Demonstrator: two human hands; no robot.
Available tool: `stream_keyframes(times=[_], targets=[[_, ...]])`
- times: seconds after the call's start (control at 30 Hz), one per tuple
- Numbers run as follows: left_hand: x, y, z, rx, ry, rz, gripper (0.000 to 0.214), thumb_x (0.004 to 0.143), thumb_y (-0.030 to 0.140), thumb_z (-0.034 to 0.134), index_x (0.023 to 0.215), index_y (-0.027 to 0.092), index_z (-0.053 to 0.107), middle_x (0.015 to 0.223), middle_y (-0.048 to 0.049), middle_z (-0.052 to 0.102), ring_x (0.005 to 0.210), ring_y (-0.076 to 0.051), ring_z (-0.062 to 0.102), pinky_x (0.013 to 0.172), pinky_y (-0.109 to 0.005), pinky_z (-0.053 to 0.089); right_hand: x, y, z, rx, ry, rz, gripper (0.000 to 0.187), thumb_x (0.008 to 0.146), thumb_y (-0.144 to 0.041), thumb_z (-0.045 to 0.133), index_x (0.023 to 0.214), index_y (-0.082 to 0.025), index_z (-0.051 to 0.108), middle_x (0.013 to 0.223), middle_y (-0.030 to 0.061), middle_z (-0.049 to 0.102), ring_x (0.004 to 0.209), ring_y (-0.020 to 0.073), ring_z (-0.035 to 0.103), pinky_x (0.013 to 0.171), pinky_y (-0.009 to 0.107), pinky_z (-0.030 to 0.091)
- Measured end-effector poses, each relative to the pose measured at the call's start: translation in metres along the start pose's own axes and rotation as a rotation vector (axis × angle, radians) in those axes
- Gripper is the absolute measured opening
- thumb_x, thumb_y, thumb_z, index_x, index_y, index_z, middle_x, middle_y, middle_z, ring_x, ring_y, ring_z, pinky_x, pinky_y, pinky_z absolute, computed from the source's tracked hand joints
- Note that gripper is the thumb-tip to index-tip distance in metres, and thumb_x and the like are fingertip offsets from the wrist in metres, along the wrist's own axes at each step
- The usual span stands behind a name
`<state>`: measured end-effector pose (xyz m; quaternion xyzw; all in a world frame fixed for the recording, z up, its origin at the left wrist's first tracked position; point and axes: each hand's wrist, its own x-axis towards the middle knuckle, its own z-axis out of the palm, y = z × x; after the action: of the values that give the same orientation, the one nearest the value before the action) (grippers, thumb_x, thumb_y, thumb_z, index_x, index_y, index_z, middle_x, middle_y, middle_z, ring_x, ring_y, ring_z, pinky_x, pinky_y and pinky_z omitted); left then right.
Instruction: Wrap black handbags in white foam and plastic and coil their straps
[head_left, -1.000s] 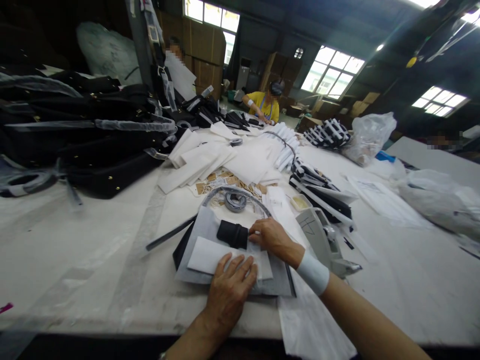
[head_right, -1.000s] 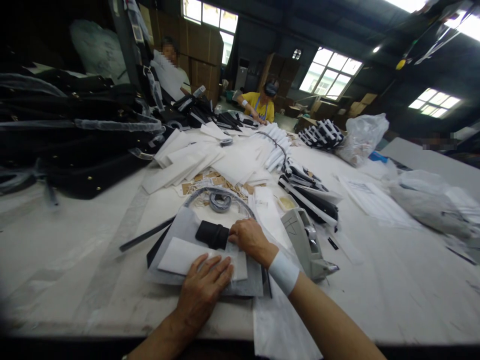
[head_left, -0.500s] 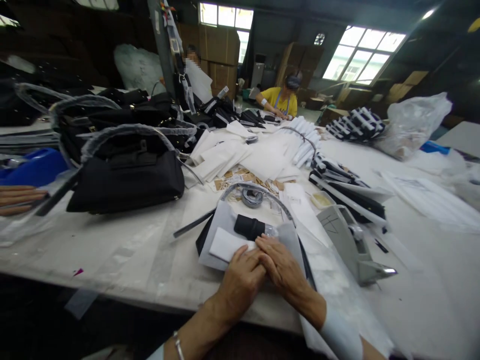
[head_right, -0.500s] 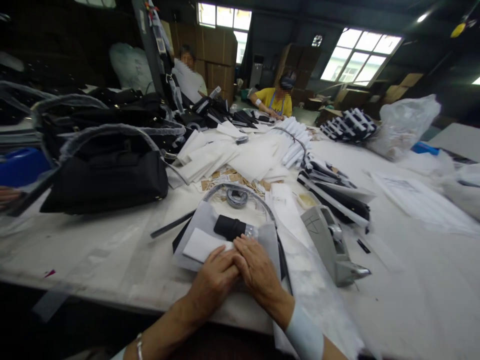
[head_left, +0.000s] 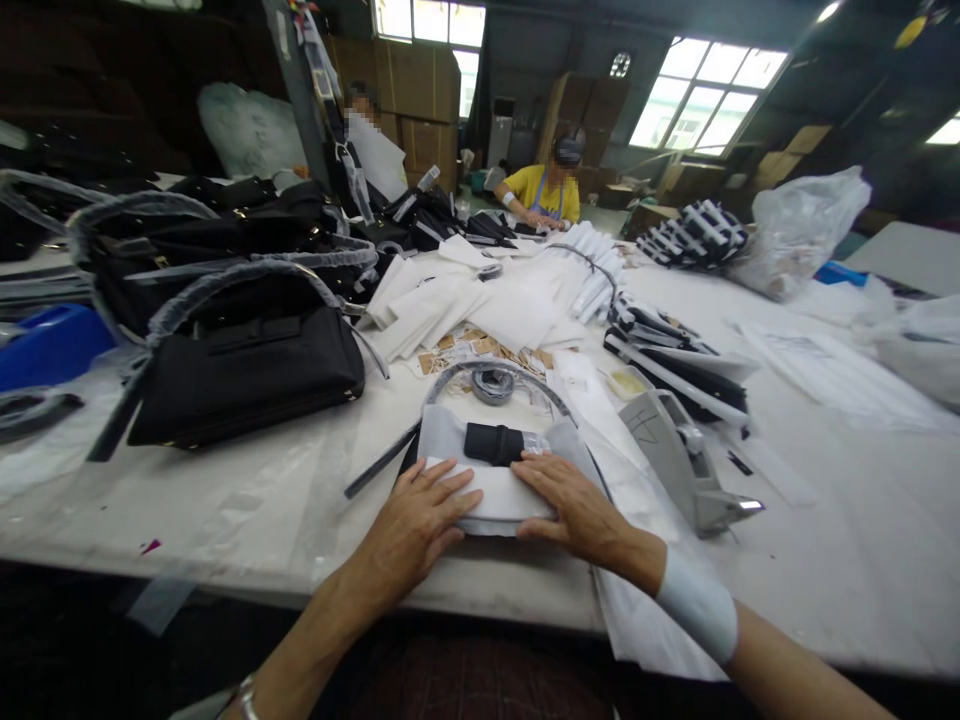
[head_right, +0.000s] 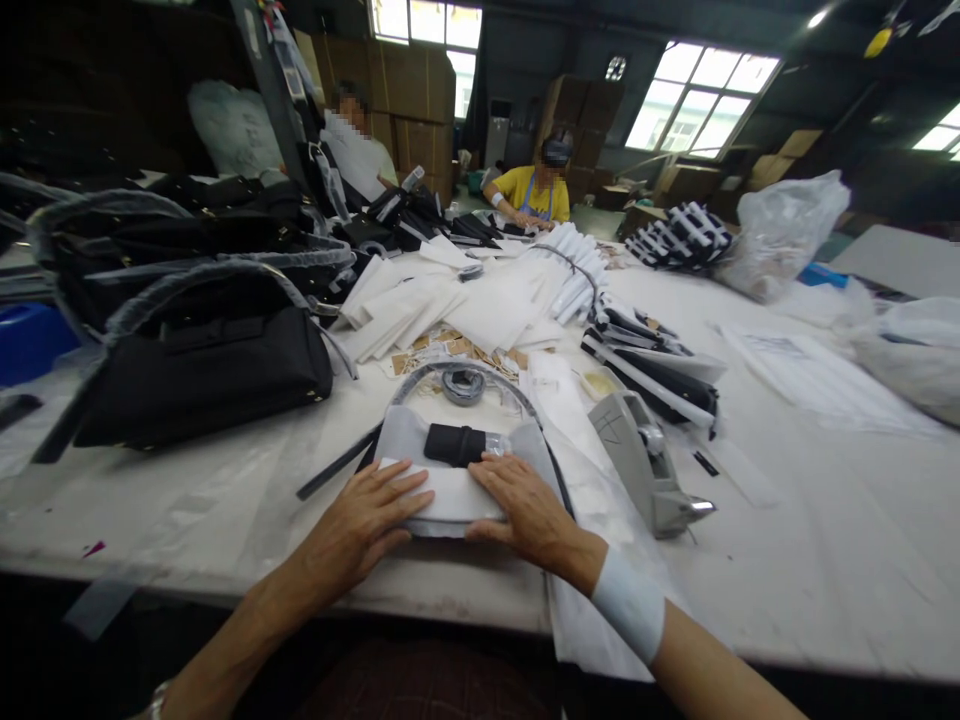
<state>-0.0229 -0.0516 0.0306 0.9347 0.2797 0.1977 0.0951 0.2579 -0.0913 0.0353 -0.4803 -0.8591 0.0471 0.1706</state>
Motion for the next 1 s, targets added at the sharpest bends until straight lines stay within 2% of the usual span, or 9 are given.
stream_keyframes(times=[0.1, 0.2, 0.27, 0.37, 0.6, 0.7, 0.83, 0.93, 1.0], targets=[[-0.001, 0.002, 0.006, -0.021, 0.04, -0.045, 0.046, 0.086, 0.012, 0.064, 0.128, 0.03, 0.059, 0.137, -0.0042, 0.06, 0.133, -0.027, 0.048, 0.111, -0.058, 0.036, 0.004, -0.019, 0.001, -0.044, -0.002, 0.036, 0.081, 0.079, -0.055, 0.074, 0.143, -0.014, 0.046, 0.139, 0.0188, 0.056, 0.13, 0.033, 0.05, 0.111, 0.056, 0.039], [-0.003, 0.004, 0.006, -0.053, 0.076, -0.061, 0.043, 0.086, 0.013, 0.064, 0.125, 0.029, 0.06, 0.133, -0.0044, 0.063, 0.131, -0.027, 0.05, 0.112, -0.059, 0.035, 0.007, -0.041, 0.012, -0.109, 0.022, 0.045, 0.074, 0.081, -0.046, 0.075, 0.143, -0.018, 0.046, 0.145, 0.0173, 0.05, 0.132, 0.0319, 0.048, 0.109, 0.054, 0.04], [-0.003, 0.005, 0.002, -0.084, 0.095, -0.07, 0.049, 0.085, 0.017, 0.067, 0.131, 0.027, 0.056, 0.139, -0.0073, 0.058, 0.133, -0.027, 0.049, 0.113, -0.057, 0.035, 0.007, -0.051, 0.021, -0.154, 0.045, 0.063, 0.069, 0.083, -0.04, 0.075, 0.143, -0.021, 0.046, 0.147, 0.0157, 0.048, 0.131, 0.0315, 0.048, 0.108, 0.052, 0.041], [-0.001, 0.003, -0.003, -0.087, 0.126, -0.141, 0.06, 0.083, 0.021, 0.071, 0.139, 0.024, 0.049, 0.152, -0.0124, 0.041, 0.14, -0.029, 0.038, 0.112, -0.054, 0.038, 0.004, -0.055, 0.031, -0.211, 0.083, 0.107, 0.065, 0.086, -0.038, 0.071, 0.144, -0.023, 0.046, 0.147, 0.0152, 0.048, 0.127, 0.032, 0.05, 0.103, 0.051, 0.043], [-0.006, -0.013, 0.008, -0.03, 0.003, -0.236, 0.045, 0.087, 0.02, 0.066, 0.13, 0.029, 0.058, 0.149, -0.0073, 0.047, 0.14, -0.029, 0.04, 0.111, -0.054, 0.039, 0.004, -0.056, 0.036, -0.285, 0.098, 0.096, 0.058, 0.09, -0.044, 0.064, 0.142, -0.023, 0.049, 0.144, 0.0141, 0.051, 0.127, 0.0312, 0.05, 0.105, 0.049, 0.041], [-0.008, -0.01, 0.01, 0.037, 0.026, -0.202, 0.04, 0.089, 0.021, 0.063, 0.128, 0.03, 0.061, 0.144, -0.0057, 0.053, 0.139, -0.029, 0.041, 0.11, -0.053, 0.04, 0.006, -0.057, 0.039, -0.295, 0.118, 0.076, 0.056, 0.091, -0.041, 0.064, 0.141, -0.021, 0.05, 0.141, 0.0137, 0.054, 0.129, 0.0304, 0.048, 0.111, 0.05, 0.036], [-0.006, 0.002, 0.012, 0.223, 0.156, -0.08, 0.03, 0.095, 0.022, 0.053, 0.122, 0.025, 0.064, 0.139, -0.0063, 0.058, 0.141, -0.031, 0.038, 0.115, -0.059, 0.03, 0.004, -0.055, 0.048, -0.294, 0.165, 0.04, 0.053, 0.092, -0.036, 0.063, 0.139, -0.016, 0.05, 0.144, 0.0144, 0.052, 0.137, 0.0307, 0.041, 0.116, 0.052, 0.031], [-0.008, 0.001, 0.018, 0.291, 0.169, 0.11, 0.036, 0.098, 0.016, 0.041, 0.129, 0.019, 0.059, 0.138, -0.0081, 0.059, 0.136, -0.024, 0.044, 0.117, -0.048, 0.032, 0.002, -0.056, 0.052, -0.297, 0.203, 0.033, 0.05, 0.093, -0.028, 0.06, 0.139, -0.011, 0.05, 0.146, 0.0161, 0.05, 0.14, 0.0304, 0.037, 0.116, 0.052, 0.032], [-0.012, -0.004, 0.023, 0.283, 0.171, 0.168, 0.04, 0.099, 0.014, 0.036, 0.132, 0.02, 0.056, 0.134, -0.0065, 0.062, 0.13, -0.021, 0.051, 0.114, -0.044, 0.037, 0.004, -0.06, 0.053, -0.292, 0.212, 0.034, 0.051, 0.093, -0.023, 0.058, 0.14, -0.009, 0.048, 0.146, 0.0165, 0.049, 0.141, 0.0303, 0.036, 0.116, 0.052, 0.034]])
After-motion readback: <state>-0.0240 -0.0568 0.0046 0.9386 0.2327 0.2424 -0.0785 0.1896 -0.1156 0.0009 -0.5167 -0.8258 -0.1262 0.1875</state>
